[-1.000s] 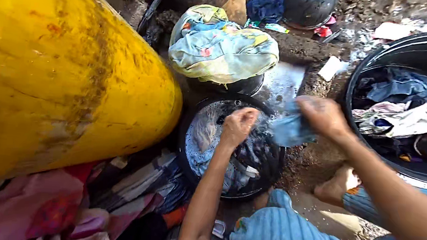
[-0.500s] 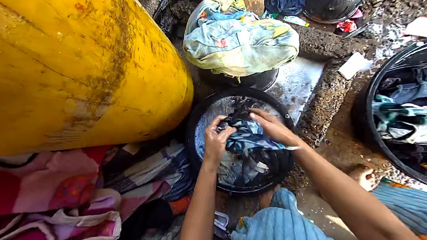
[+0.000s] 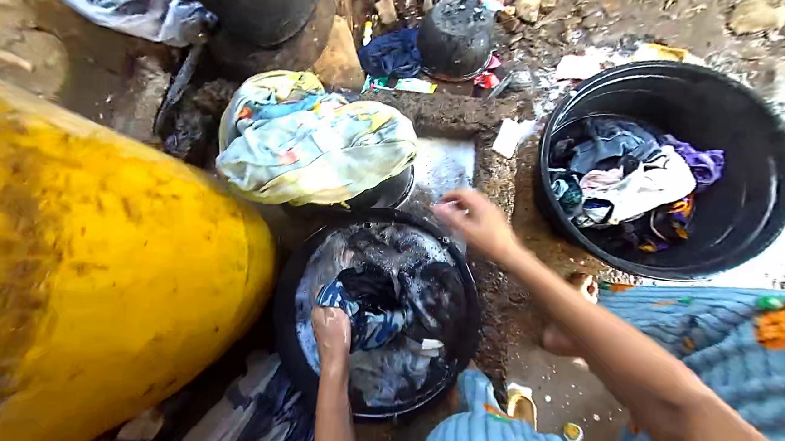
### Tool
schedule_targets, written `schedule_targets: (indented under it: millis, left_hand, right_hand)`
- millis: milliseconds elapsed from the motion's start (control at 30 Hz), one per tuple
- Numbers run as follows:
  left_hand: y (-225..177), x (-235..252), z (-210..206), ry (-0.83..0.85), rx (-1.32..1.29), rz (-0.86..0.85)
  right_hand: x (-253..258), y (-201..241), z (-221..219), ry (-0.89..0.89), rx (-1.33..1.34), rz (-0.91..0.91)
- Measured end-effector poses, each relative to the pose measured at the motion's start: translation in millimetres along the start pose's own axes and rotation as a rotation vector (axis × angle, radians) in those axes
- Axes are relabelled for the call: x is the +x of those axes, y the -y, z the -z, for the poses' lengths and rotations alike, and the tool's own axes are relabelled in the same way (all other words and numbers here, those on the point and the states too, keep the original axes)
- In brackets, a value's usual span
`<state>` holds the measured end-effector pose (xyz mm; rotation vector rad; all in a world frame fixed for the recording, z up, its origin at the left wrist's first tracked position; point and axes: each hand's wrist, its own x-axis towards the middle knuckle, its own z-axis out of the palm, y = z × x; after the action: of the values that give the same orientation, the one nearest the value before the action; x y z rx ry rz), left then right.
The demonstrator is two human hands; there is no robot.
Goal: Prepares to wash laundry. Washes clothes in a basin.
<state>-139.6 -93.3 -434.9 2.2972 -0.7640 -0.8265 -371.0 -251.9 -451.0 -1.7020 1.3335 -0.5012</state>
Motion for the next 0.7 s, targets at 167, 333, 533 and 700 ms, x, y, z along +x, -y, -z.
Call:
schedule_targets:
  millis: [167,333,533,700]
  left_hand:
    - [30.2,26.9,-89.9,0.386,0.588,-0.189]
    - [-11.4,56.0,-102.3,0.697,0.758,0.018]
    - [-22.5,15.4,-0.2,0.24,-0.524,0.03]
    - [7.6,4.2,18.0,0.134,-1.035,0.265]
  right_hand:
    - [2.2,-55.2,74.6,-0.179,-0.017,-0.321]
    - [-7.7,-12.9,-13.8,0.231,0.148,-0.162]
    - [-5.6,1.0,-94.6,0.299,0.504,-0.226]
    - [-25.2,48.2,-139.4,0.389,0.489,-0.249]
